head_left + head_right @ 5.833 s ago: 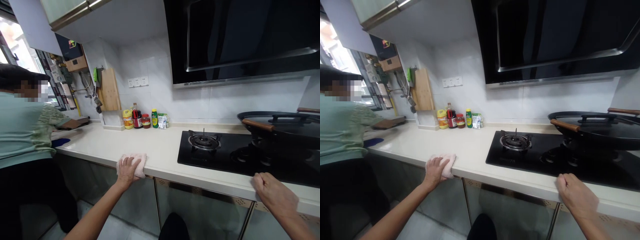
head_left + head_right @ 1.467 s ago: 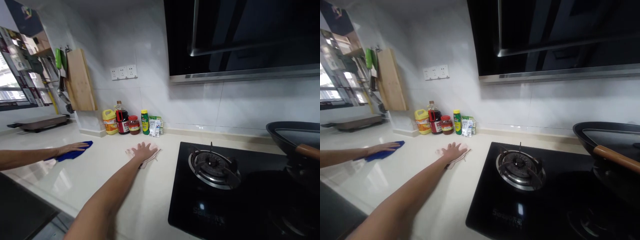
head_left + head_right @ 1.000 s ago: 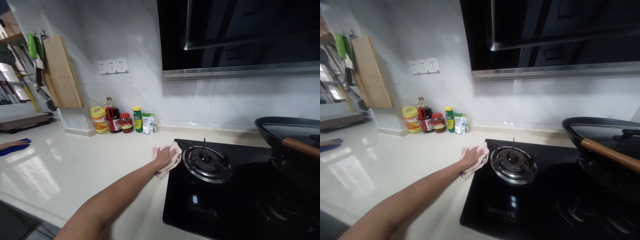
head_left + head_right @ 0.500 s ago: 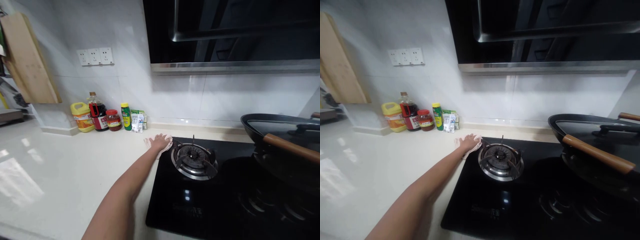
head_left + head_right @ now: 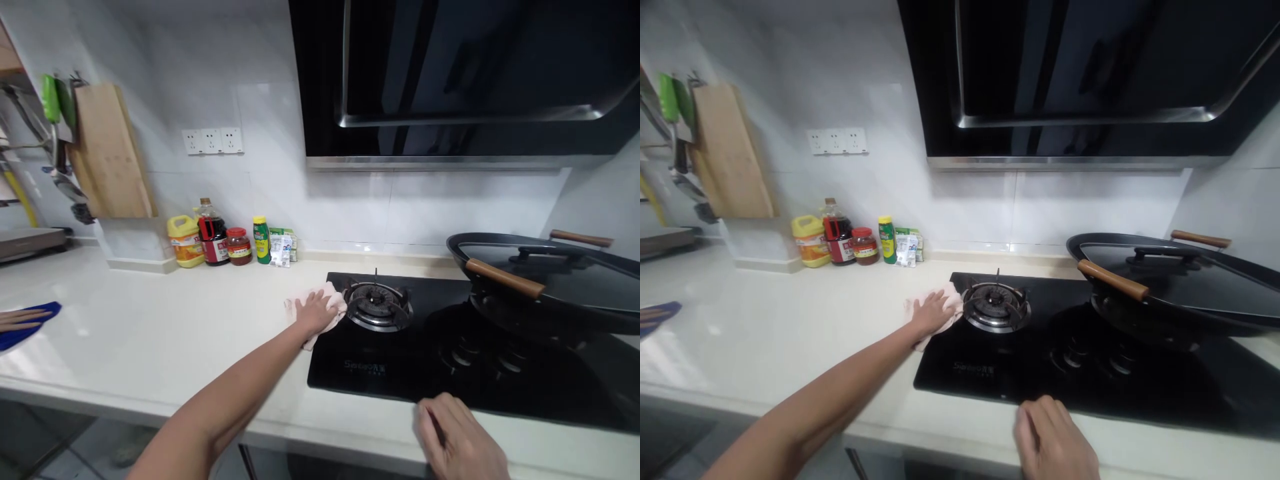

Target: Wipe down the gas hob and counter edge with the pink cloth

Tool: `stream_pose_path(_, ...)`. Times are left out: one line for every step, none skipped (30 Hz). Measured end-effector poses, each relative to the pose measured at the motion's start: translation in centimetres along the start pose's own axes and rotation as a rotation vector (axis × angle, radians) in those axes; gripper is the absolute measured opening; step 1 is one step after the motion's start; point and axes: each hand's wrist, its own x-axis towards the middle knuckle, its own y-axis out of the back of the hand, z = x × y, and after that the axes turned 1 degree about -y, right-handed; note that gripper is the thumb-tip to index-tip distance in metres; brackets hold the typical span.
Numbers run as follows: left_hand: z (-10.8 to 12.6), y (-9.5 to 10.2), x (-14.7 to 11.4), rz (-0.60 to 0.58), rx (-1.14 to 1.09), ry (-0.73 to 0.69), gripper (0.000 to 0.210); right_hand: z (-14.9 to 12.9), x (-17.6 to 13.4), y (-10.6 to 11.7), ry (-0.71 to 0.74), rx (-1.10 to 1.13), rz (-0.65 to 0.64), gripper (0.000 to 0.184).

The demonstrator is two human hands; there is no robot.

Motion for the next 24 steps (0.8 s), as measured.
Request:
stream_pose_path(0.0,0.0,-1.2,-0.002,-0.001,-0.012,0.067,0.1,0.0,-0.1,0.026,0.001,0.021,0.034)
stream_pose_path(0.1,0.1,-2.6,-0.004,-0.001,-0.025,0.066,0.2,0.1,-0.2,0.052,0.007,0.047,0.034)
stream_pose_path(0.0,0.1,-3.9,-0.005,-0.002,-0.039,0.065,0.3,0.2,-0.2,0.077,0.016,0.074,0.035)
stream_pose_path(0.0,0.1,-5.4,-0.008,-0.003,-0.054,0.064,0.4,0.2,-0.3,0.091,0.023,0.098,0.035)
stream_pose_path(0.0,0.1,-6.9,-0.01,-0.004,-0.073,0.063,0.4,0.3,-0.3,0.094,0.028,0.116,0.035)
stream_pose_path(0.0,0.1,-8.3,-0.014,-0.004,-0.096,0.062,0.3,0.4,-0.3,0.084,0.029,0.126,0.036)
stream_pose_path(0.0,0.1,-9.6,-0.017,-0.004,-0.121,0.061,0.2,0.4,-0.3,0.069,0.026,0.13,0.037)
stream_pose_path(0.1,0.1,-10.8,-0.019,-0.001,-0.144,0.06,0.1,0.4,-0.4,0.056,0.022,0.136,0.038)
stream_pose_path(0.2,0.0,-11.8,-0.021,0.004,-0.164,0.059,-0.1,0.4,-0.4,0.047,0.021,0.141,0.038)
stream_pose_path(0.4,0.0,-12.5,-0.022,0.01,-0.178,0.058,-0.2,0.4,-0.4,0.041,0.02,0.146,0.039)
stream_pose_path(0.5,0.0,-13.1,-0.023,0.017,-0.188,0.058,-0.3,0.4,-0.4,0.041,0.022,0.147,0.04)
stream_pose_path(0.8,0.0,-13.4,-0.026,0.024,-0.195,0.057,-0.3,0.4,-0.5,0.043,0.024,0.147,0.04)
stream_pose_path(1.1,0.0,-13.5,-0.03,0.028,-0.208,0.057,-0.3,0.4,-0.5,0.044,0.026,0.146,0.041)
stream_pose_path(1.5,0.0,-13.5,-0.039,0.032,-0.227,0.057,-0.3,0.5,-0.5,0.048,0.027,0.141,0.042)
stream_pose_path(1.9,0.1,-13.5,-0.05,0.036,-0.251,0.057,-0.3,0.5,-0.5,0.054,0.027,0.137,0.042)
stream_pose_path(2.5,0.1,-13.4,-0.063,0.04,-0.28,0.057,-0.3,0.6,-0.6,0.061,0.026,0.135,0.043)
stream_pose_path(3.2,0.1,-13.3,-0.078,0.042,-0.311,0.058,-0.3,0.6,-0.5,0.07,0.025,0.138,0.043)
stream_pose_path(4.0,0.0,-13.2,-0.092,0.041,-0.342,0.058,-0.3,0.6,-0.5,0.081,0.026,0.145,0.043)
stream_pose_path(5.0,-0.2,-13.2,-0.109,0.036,-0.376,0.059,-0.3,0.6,-0.5,0.093,0.029,0.155,0.041)
stream_pose_path(6.1,-0.4,-13.1,-0.125,0.028,-0.412,0.061,-0.2,0.5,-0.4,0.107,0.033,0.172,0.04)
stream_pose_path(7.3,-0.7,-13.1,-0.14,0.015,-0.453,0.062,-0.1,0.4,-0.4,0.122,0.036,0.196,0.038)
stream_pose_path(8.6,-1.1,-13.0,-0.153,0.001,-0.494,0.063,0.0,0.2,-0.5,0.134,0.039,0.229,0.036)
stream_pose_path(9.9,-1.6,-12.9,-0.159,-0.012,-0.532,0.064,0.2,0.0,-0.5,0.141,0.037,0.268,0.036)
stream_pose_path(11.1,-2.1,-12.8,-0.162,-0.023,-0.567,0.065,0.4,-0.2,-0.7,0.146,0.031,0.307,0.036)
